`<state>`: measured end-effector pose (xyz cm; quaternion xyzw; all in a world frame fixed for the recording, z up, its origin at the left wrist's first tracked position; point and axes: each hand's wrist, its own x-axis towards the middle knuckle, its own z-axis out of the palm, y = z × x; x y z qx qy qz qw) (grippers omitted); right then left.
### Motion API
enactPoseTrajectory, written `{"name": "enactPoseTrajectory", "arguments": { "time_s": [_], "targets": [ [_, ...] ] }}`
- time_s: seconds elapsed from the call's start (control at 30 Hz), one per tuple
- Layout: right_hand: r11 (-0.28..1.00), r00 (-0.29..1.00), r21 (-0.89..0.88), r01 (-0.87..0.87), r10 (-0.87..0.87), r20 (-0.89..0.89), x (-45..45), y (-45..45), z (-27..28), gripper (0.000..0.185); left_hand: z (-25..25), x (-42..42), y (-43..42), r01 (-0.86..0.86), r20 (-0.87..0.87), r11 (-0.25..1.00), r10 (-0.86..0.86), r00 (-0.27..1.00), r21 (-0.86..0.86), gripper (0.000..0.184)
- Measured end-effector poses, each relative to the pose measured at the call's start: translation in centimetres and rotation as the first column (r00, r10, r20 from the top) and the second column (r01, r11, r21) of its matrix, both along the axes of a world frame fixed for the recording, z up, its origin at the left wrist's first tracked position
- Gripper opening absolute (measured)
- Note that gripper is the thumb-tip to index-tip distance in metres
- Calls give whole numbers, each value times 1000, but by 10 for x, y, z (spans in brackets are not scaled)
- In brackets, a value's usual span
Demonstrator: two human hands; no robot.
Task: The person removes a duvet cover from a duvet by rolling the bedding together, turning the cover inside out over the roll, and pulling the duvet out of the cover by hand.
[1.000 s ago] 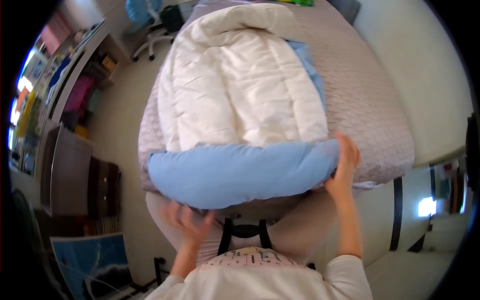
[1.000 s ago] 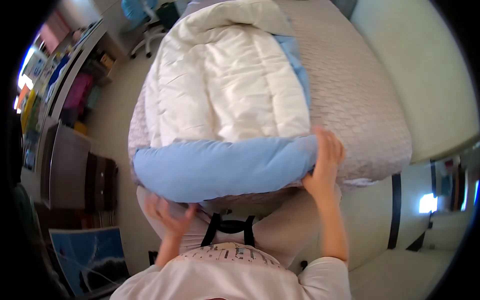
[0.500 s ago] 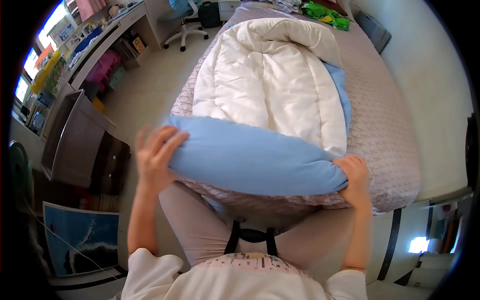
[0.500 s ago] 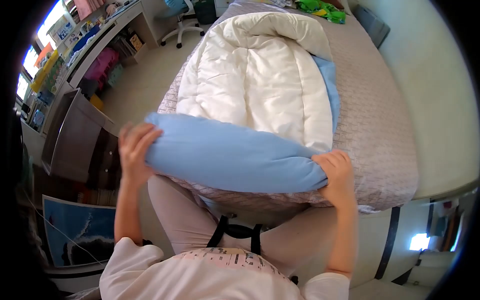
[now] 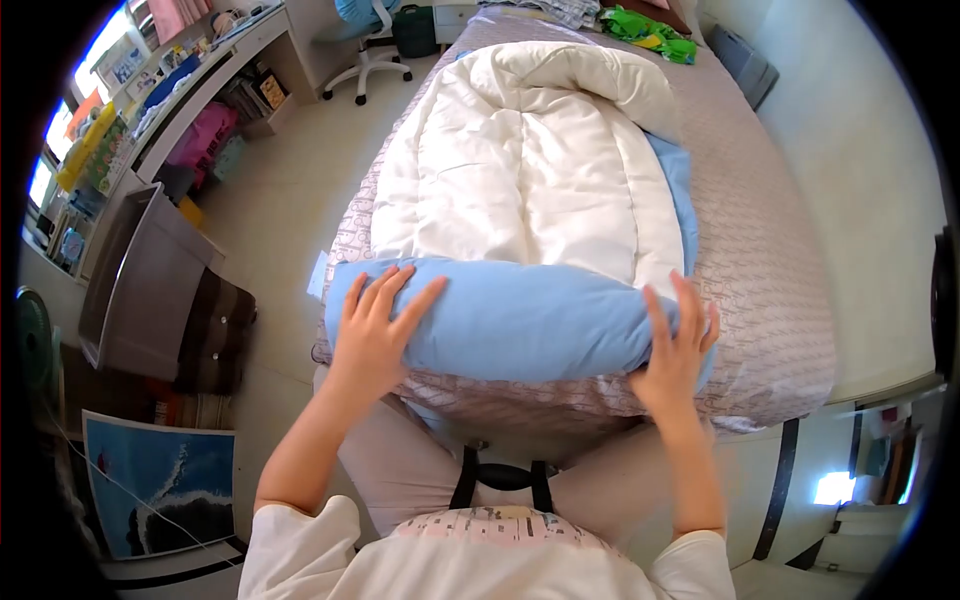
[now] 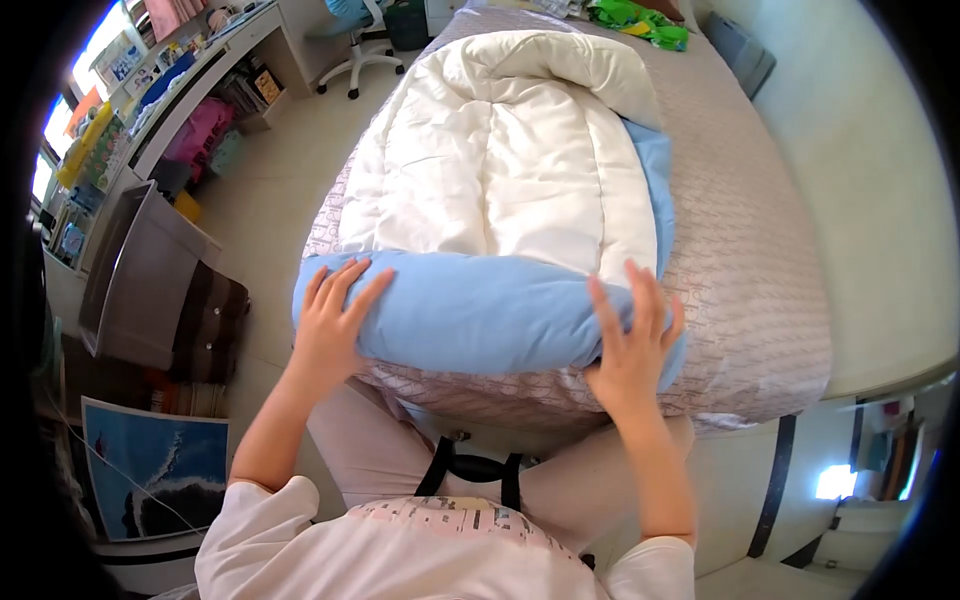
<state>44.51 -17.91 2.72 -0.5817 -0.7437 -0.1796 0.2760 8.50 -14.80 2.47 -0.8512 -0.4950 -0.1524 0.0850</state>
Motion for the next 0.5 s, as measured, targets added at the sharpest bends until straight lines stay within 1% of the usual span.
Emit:
{"name": "enactPoseTrajectory", "arguments": {
  "time_s": [0.03, 0.07, 0.1, 0.13, 0.17, 0.2, 0.23, 0.27, 0.3, 0.33, 0.37, 0.4, 0.43, 0.47, 0.5],
  "targets": [
    [998, 998, 30, -48, 46, 45, 1, -2, 0, 83, 9, -4, 8, 54, 134, 997, -46, 990, -55, 92],
    [998, 998, 33, -47, 45, 46, 8, 2, 0, 83, 20, -9, 20, 55, 135, 997, -48, 990, -52, 92],
    [982, 996, -172, -76, 67, -58, 21, 9, 2, 76, 33, -15, 33, 129, 125, 968, -104, 987, -216, 87],
    [920, 984, -370, -126, 68, -164, 31, 17, 3, 71, 49, -18, 46, 192, 125, 905, -156, 980, -379, 81],
    [864, 973, -469, -185, 96, -208, 34, 30, 21, 61, 72, -16, 63, 237, 116, 854, -207, 971, -463, 72],
    [796, 960, -554, -244, 117, -255, 37, 50, 41, 51, 93, -15, 84, 217, 94, 772, -202, 975, -598, 71],
    [653, 930, -705, -276, -5, -368, 47, 76, 48, 45, 99, -21, 109, 253, 157, 685, -200, 967, -684, 75],
    [480, 883, -814, -328, -150, -444, 59, 105, 51, 39, 74, -40, 144, 307, 223, 702, -212, 951, -642, 84],
    [407, 904, -851, -331, -122, -410, 70, 141, 35, 39, 74, -31, 155, 189, 234, 677, -26, 972, -711, 88],
    [337, 923, -883, -327, -86, -375, 74, 173, 18, 40, 57, -26, 177, 183, 267, 657, 30, 963, -731, 88],
    [343, 925, -881, -327, -74, -372, 67, 192, 13, 40, 40, -21, 187, 76, 263, 738, 141, 954, -671, 80],
    [358, 964, -924, -136, -169, -207, 54, 207, 10, 39, 28, -22, 193, 72, 269, 743, 149, 952, -666, 80],
    [352, 964, -934, 57, -264, -41, 36, 212, 11, 39, 21, -24, 195, 66, 367, 812, 188, 911, -579, 77],
    [353, 965, -934, 54, -258, -42, 19, 209, 8, 39, 16, -28, 199, 47, 460, 871, 211, 863, -489, 75],
    [899, 997, -432, 68, -49, 54, -5, 191, 9, 37, 24, -20, 182, -40, 383, 971, 130, 915, -235, 63]
  ]
}}
